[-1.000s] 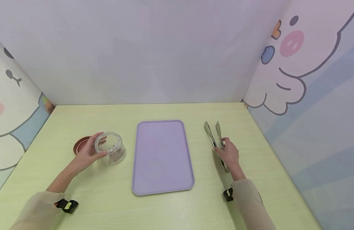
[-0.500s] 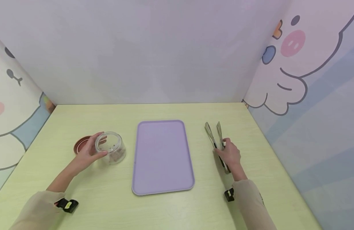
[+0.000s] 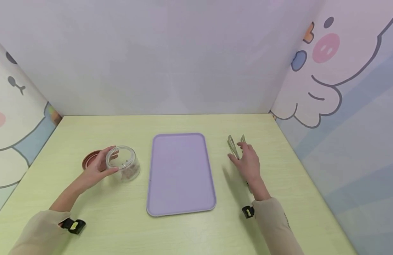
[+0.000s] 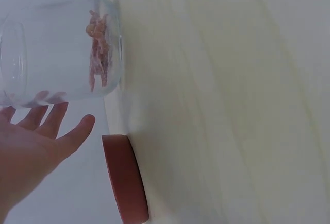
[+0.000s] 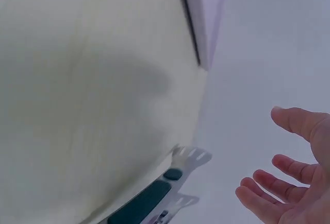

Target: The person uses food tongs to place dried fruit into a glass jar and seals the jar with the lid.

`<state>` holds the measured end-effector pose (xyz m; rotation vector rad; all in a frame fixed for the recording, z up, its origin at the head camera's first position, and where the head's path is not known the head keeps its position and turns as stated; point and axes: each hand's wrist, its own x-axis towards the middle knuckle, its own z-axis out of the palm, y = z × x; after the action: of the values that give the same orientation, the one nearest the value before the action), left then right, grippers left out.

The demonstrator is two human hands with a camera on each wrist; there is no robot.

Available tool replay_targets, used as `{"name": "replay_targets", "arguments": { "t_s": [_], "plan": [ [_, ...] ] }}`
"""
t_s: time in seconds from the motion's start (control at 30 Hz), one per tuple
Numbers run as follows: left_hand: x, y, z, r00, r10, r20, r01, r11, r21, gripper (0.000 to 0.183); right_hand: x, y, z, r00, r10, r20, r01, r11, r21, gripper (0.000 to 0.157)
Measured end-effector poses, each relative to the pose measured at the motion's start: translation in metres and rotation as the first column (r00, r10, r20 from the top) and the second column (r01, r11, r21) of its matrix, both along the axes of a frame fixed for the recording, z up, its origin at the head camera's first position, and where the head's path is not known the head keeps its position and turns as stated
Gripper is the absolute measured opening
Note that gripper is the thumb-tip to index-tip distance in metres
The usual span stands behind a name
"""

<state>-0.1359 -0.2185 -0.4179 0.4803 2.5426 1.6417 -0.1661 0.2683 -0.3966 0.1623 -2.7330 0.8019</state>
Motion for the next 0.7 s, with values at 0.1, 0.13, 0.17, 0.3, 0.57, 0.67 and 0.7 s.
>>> {"name": "replay_targets", "arguments": {
  "t_s": [0.1, 0.13, 0.17, 0.3, 0.57, 0.67, 0.7],
  "plan": [
    [-0.001, -0.002, 0.003, 0.999, -0.027, 0.032, 0.027, 1.0, -0.006, 0.074, -0.002, -0.017, 0.006, 0.997, 0.075, -0.029, -0.077, 0.995, -0.067, 0.048],
    [-0.001, -0.003, 0.004, 0.999, -0.037, 0.04, 0.037, 0.999, -0.011, 0.074, -0.003, -0.024, 0.007, 0.994, 0.103, -0.04, -0.106, 0.99, -0.096, 0.047],
    [-0.001, -0.004, 0.005, 0.998, -0.045, 0.045, 0.046, 0.999, -0.011, 0.073, -0.004, -0.03, 0.008, 0.99, 0.131, -0.056, -0.137, 0.983, -0.124, 0.047],
    [-0.003, -0.01, 0.01, 0.997, -0.071, 0.037, 0.072, 0.997, -0.025, 0.071, -0.007, -0.057, 0.01, 0.967, 0.238, -0.093, -0.254, 0.935, -0.247, 0.045],
    [-0.007, -0.017, 0.014, 0.993, -0.096, 0.064, 0.097, 0.995, -0.018, 0.067, 0.011, -0.112, 0.032, 0.916, 0.378, -0.136, -0.395, 0.788, -0.472, 0.041],
    [-0.007, -0.018, 0.014, 0.993, -0.106, 0.051, 0.106, 0.994, 0.001, 0.063, 0.015, -0.126, 0.034, 0.903, 0.417, -0.105, -0.407, 0.751, -0.52, 0.041],
    [-0.006, -0.019, 0.014, 0.993, -0.107, 0.045, 0.107, 0.994, 0.006, 0.062, 0.015, -0.131, 0.034, 0.898, 0.43, -0.091, -0.407, 0.737, -0.54, 0.04]
  ]
}}
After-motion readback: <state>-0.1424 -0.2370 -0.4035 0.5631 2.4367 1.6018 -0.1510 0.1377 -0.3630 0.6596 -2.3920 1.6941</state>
